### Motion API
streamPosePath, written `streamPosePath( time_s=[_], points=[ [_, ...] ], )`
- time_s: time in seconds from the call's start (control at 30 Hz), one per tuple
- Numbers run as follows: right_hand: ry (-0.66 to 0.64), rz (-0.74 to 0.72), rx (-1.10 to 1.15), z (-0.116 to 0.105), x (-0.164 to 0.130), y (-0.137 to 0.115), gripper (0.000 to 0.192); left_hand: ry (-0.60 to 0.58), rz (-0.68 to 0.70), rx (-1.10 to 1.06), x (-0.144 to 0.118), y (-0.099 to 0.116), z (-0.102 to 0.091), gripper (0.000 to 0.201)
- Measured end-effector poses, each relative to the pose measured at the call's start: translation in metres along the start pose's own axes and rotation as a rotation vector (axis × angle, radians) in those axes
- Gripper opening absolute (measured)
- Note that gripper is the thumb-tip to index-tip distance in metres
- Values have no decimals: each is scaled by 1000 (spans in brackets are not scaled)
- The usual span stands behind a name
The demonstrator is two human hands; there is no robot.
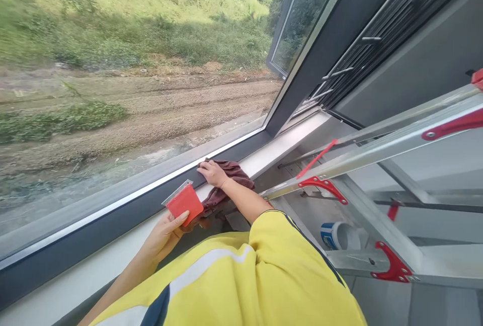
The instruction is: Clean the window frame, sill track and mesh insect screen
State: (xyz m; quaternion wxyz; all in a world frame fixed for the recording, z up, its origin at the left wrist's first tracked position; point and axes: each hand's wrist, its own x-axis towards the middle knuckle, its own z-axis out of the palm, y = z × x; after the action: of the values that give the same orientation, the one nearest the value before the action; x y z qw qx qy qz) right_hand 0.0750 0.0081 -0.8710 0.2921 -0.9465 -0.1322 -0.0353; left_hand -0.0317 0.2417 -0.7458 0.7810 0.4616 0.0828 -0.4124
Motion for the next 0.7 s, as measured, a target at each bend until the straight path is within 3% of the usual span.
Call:
streamPosePath(
  time_s=[0.07,0.1,0.23,0.33,0.47,0.7],
  points=[
    [4,-18,-133,-12,-9,21,36,8,-6,-17,4,2,3,54],
    [43,42,-214,-25,-14,38,38,17,-6,-21,7,3,6,52],
    [238,446,-346,-93,-27,112,38,21,0,1,25,3,21,50],
    [327,640,-377,-127,-21,149,41,-16,-22,33,41,2,32,53],
    [374,837,-406,-141,-5,163,47,-46,-38,27,57,-1,43,52],
    [379,1022,-217,-157,-10,148,35,-73,-26,27,65,-1,54,53]
  ],
)
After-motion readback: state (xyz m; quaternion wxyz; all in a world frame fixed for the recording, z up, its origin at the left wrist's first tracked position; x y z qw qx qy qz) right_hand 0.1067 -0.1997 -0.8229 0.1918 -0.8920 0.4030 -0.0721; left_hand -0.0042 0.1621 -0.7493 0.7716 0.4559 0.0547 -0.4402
